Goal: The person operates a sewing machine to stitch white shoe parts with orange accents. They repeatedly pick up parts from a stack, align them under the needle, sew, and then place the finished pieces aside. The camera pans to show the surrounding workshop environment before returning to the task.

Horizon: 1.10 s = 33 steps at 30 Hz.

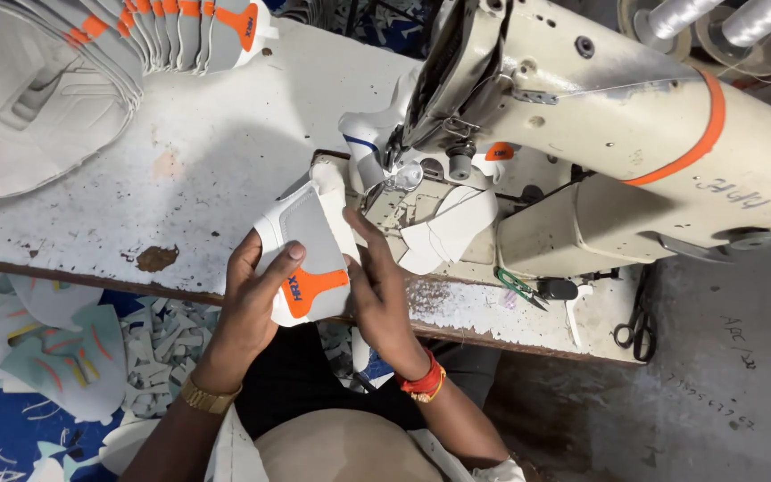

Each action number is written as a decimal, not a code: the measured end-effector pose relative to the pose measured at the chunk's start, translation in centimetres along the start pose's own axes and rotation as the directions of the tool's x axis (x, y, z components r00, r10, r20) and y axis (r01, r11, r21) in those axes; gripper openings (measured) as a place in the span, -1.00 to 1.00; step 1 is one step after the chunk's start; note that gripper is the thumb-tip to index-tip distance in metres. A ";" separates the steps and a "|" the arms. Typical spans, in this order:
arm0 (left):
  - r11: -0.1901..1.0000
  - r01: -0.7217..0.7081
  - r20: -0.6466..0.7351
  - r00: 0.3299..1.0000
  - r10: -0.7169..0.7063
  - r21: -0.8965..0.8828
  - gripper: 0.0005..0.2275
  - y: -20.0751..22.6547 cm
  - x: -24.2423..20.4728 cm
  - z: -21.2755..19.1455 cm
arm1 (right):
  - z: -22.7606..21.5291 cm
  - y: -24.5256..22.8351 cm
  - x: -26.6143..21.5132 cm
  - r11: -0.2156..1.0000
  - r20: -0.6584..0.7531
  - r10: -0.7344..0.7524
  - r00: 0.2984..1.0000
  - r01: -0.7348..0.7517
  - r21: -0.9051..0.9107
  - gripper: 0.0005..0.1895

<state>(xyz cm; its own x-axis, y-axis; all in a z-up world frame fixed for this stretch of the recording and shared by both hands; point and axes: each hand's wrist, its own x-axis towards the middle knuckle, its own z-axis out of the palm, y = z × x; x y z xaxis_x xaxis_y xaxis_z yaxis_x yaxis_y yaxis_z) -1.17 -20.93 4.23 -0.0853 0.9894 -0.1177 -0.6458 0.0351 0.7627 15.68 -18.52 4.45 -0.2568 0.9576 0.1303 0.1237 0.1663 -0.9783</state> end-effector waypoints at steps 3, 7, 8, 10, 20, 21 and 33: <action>0.999 0.038 0.003 0.999 -0.038 0.001 -0.57 0.0 0.0 -0.5 | 0.1 0.1 -0.9 0.998 0.058 -0.056 0.997 0.056 -0.001 -0.48; 0.999 0.046 0.009 0.999 -0.045 -0.025 -0.56 -0.9 0.2 -1.1 | 0.7 -1.7 -1.1 0.979 0.109 0.130 0.986 -0.145 0.145 -0.35; 0.999 0.043 0.029 0.999 -0.042 -0.018 -0.56 -1.1 0.3 -1.3 | 0.9 -2.1 -1.0 0.955 0.146 0.174 0.974 -0.203 0.217 -0.27; 0.999 0.041 0.033 0.999 -0.041 -0.006 -0.55 -1.0 0.3 -1.2 | 1.1 -2.3 -1.0 0.953 0.159 0.170 0.973 -0.203 0.227 -0.23; 0.957 0.242 0.099 0.968 -0.229 -0.157 -0.61 0.2 2.0 -2.8 | 0.9 -1.6 -2.6 0.938 0.194 0.201 0.960 -0.246 0.245 -0.20; 0.957 0.241 0.103 0.968 -0.227 -0.162 -0.61 0.6 2.3 -2.2 | 0.7 -1.5 -2.7 0.940 0.193 0.201 0.960 -0.245 0.238 -0.20; 0.980 -0.113 0.104 0.990 0.097 0.163 -0.63 -5.2 9.4 3.4 | -4.7 2.7 0.7 0.889 0.009 0.223 0.975 -0.207 0.409 -0.20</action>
<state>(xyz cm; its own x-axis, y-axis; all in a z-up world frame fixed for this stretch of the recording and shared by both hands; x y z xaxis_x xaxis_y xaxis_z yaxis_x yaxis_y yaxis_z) 3.93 -11.34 1.34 -0.0683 0.9974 0.0232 -0.4994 -0.0543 0.8647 20.33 -16.32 2.70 -0.2317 0.9684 -0.0921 -0.2285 -0.1462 -0.9625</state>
